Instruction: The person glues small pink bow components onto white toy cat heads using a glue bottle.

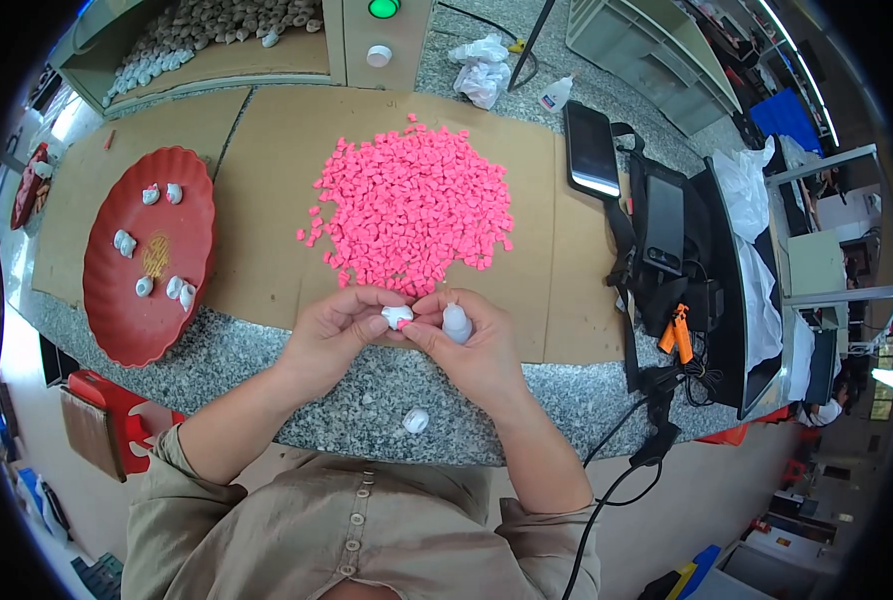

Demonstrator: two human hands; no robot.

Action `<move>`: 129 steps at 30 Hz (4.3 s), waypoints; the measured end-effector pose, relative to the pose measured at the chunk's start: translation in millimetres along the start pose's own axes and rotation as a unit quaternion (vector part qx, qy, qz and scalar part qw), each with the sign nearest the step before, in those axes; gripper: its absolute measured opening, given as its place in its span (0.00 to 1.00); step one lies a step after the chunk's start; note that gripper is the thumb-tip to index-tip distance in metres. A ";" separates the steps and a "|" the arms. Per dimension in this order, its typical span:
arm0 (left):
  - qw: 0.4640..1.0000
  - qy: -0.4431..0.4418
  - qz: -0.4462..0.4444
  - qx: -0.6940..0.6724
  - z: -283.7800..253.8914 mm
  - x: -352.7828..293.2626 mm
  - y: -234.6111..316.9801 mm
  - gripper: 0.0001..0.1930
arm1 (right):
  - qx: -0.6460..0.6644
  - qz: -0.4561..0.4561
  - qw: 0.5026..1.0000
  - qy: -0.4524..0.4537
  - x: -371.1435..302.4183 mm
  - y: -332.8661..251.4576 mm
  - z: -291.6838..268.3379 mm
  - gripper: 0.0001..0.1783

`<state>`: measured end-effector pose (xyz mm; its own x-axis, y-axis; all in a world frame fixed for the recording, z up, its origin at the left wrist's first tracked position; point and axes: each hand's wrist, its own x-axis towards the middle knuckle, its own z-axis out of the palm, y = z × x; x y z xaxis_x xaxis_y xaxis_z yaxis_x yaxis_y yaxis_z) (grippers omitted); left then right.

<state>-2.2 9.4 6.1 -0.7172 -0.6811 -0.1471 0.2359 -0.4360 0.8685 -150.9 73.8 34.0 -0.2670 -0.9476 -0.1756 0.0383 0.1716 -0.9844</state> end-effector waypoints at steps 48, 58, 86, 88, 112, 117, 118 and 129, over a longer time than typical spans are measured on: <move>0.996 0.056 0.053 0.039 0.1 -5.8 2.6 0.08 | -0.036 -0.026 0.999 -0.005 -0.5 7.2 7.7 0.08; 0.631 0.394 0.107 0.660 -109.0 -42.9 124.6 0.09 | 0.157 0.046 0.986 -0.010 11.1 2.1 -4.9 0.12; 0.970 -0.043 -0.032 -0.237 -12.9 0.6 2.2 0.10 | 0.167 -0.133 0.976 0.049 -7.4 -11.4 -16.8 0.14; 0.967 -0.048 -0.039 -0.248 -14.5 2.8 0.2 0.10 | 0.104 -0.147 0.982 0.061 -11.1 -10.3 -14.8 0.14; 0.975 -0.042 -0.049 -0.212 -13.2 0.2 0.5 0.11 | -0.051 -0.224 0.970 0.080 -10.0 2.3 -15.5 0.13; 0.976 -0.038 -0.051 -0.208 -13.0 0.2 0.4 0.11 | -0.085 -0.239 0.964 0.079 -10.4 3.4 -17.9 0.13; 0.976 -0.040 -0.049 -0.207 -12.5 0.6 0.4 0.11 | -0.083 -0.239 0.964 0.080 -10.4 3.2 -17.7 0.13; 0.974 -0.031 -0.043 -0.219 -12.4 1.1 -1.4 0.11 | -0.115 -0.277 0.950 0.082 -13.6 4.2 -15.4 0.13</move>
<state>4.9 2.0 -1.1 -0.7818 -0.6000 -0.1693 0.4208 -0.7083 0.5668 -161.9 91.6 32.4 -0.3312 -0.8585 0.3915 -0.3590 -0.2691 -0.8937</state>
